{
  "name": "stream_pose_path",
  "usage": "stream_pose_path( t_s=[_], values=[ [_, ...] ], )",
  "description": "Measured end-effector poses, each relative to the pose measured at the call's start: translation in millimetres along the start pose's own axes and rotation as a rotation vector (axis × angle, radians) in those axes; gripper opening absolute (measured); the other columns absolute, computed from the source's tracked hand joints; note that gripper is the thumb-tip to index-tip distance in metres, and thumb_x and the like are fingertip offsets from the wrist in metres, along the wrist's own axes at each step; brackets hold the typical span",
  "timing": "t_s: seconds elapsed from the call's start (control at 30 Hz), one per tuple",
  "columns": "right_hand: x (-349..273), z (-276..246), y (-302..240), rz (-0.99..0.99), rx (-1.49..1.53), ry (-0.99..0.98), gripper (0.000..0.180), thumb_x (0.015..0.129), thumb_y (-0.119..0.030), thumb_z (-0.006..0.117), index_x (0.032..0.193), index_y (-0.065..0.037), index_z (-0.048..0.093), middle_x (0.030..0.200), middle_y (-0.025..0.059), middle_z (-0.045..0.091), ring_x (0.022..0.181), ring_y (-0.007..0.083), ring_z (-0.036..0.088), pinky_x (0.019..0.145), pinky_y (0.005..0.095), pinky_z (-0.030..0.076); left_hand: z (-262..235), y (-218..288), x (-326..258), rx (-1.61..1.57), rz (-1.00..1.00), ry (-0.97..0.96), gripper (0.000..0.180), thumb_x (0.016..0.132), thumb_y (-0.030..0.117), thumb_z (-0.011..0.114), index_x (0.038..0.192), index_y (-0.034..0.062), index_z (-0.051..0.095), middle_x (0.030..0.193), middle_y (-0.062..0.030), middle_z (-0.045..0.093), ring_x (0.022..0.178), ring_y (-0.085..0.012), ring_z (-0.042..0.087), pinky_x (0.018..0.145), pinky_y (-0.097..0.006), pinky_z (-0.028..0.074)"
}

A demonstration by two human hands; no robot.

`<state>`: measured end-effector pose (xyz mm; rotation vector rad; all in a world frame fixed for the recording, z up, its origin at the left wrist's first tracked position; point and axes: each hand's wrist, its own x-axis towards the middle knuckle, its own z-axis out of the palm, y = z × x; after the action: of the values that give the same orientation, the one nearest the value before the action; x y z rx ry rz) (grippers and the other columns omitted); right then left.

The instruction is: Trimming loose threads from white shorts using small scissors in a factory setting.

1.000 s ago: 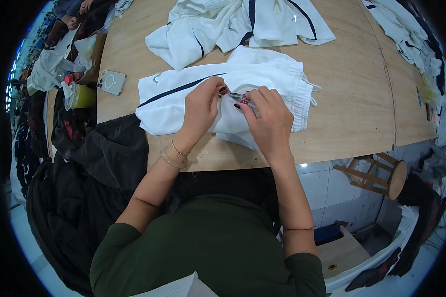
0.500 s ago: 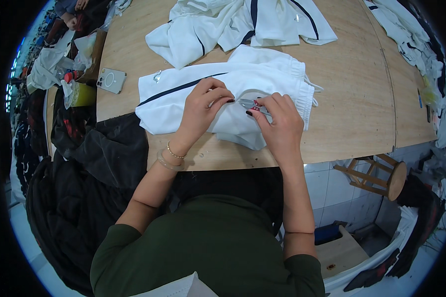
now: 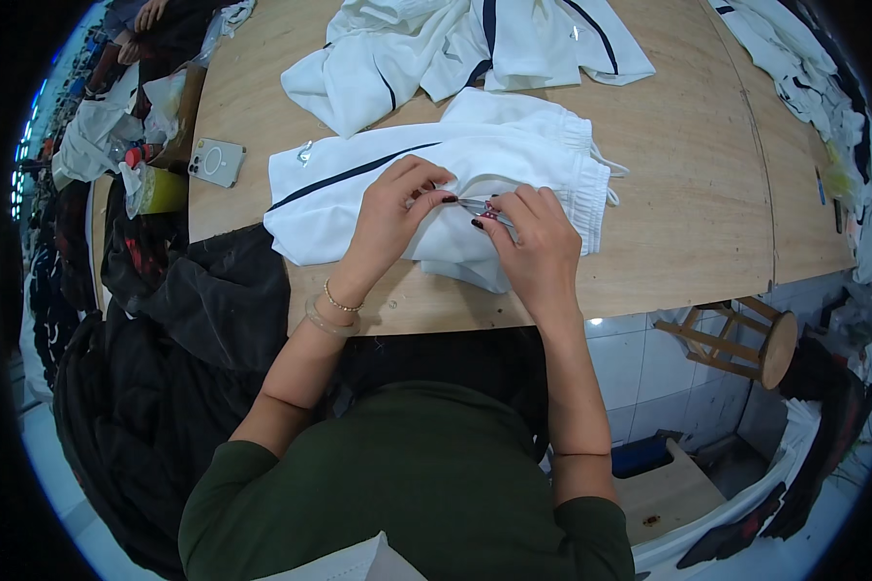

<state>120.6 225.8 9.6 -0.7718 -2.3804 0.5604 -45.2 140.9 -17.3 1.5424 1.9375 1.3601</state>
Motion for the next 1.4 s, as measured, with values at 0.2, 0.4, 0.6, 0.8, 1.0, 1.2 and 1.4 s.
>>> stream_pose_path(
  t_s=[0.2,0.4,0.6,0.8,1.0,1.2,1.4],
  values=[
    [1,4,-4,-0.013,0.016,0.022,0.017,0.069,-0.012,0.074,0.080,-0.007,0.062,0.075,0.0020,0.056,0.071,0.0191,0.053,0.057,0.0304,0.044,4,1,2,0.129,0.054,0.047,0.006,0.084,0.001,0.058,0.090,0.0001,0.057,0.081,-0.0118,0.060,0.069,-0.0268,0.059,0.064,-0.032,0.048],
    [6,9,-7,-0.052,-0.015,0.061,0.015,0.070,-0.012,0.073,0.080,-0.007,0.062,0.076,0.0012,0.056,0.070,0.0182,0.052,0.055,0.0299,0.043,1,4,2,0.162,0.001,0.024,0.007,0.086,0.005,0.056,0.092,0.0017,0.056,0.081,-0.0129,0.061,0.069,-0.0281,0.059,0.062,-0.032,0.047],
    [10,11,-14,-0.060,-0.077,0.049,0.013,0.072,-0.012,0.071,0.080,-0.008,0.061,0.076,0.0010,0.055,0.070,0.0181,0.051,0.054,0.0300,0.043,1,3,3,0.171,-0.002,0.026,0.007,0.087,0.006,0.056,0.092,0.0018,0.057,0.079,-0.0126,0.061,0.068,-0.0273,0.060,0.061,-0.032,0.047],
    [10,11,-14,-0.046,-0.077,0.054,0.013,0.073,-0.012,0.070,0.080,-0.008,0.060,0.075,0.0013,0.054,0.070,0.0183,0.051,0.054,0.0302,0.042,-1,5,4,0.152,-0.014,0.014,0.008,0.086,0.006,0.057,0.092,0.0015,0.058,0.079,-0.0126,0.061,0.066,-0.0256,0.060,0.060,-0.030,0.047],
    [12,15,-15,-0.048,-0.042,0.056,0.013,0.072,-0.011,0.070,0.079,-0.007,0.060,0.075,0.0018,0.054,0.069,0.0195,0.051,0.055,0.0314,0.042,-1,2,2,0.111,-0.021,0.032,0.004,0.085,0.006,0.056,0.089,0.0037,0.056,0.075,-0.0104,0.059,0.070,-0.0275,0.059,0.059,-0.034,0.046],
    [10,9,-12,0.229,0.289,0.069,0.015,0.076,-0.010,0.070,0.087,-0.003,0.061,0.077,0.0027,0.060,0.071,0.0134,0.054,0.062,0.0253,0.044,-17,4,-2,-0.038,-0.125,0.218,0.005,0.082,0.001,0.059,0.087,0.0010,0.057,0.082,-0.0112,0.059,0.069,-0.0278,0.059,0.061,-0.031,0.047],
    [13,12,-2,0.515,0.754,0.045,0.018,0.079,-0.009,0.069,0.092,0.001,0.062,0.083,0.0036,0.063,0.077,0.0077,0.053,0.072,0.0207,0.044,-15,-1,-19,0.219,0.062,0.018,0.014,0.077,0.002,0.064,0.091,0.0023,0.064,0.088,-0.0079,0.059,0.079,-0.0236,0.058,0.067,-0.032,0.048]
  ],
)
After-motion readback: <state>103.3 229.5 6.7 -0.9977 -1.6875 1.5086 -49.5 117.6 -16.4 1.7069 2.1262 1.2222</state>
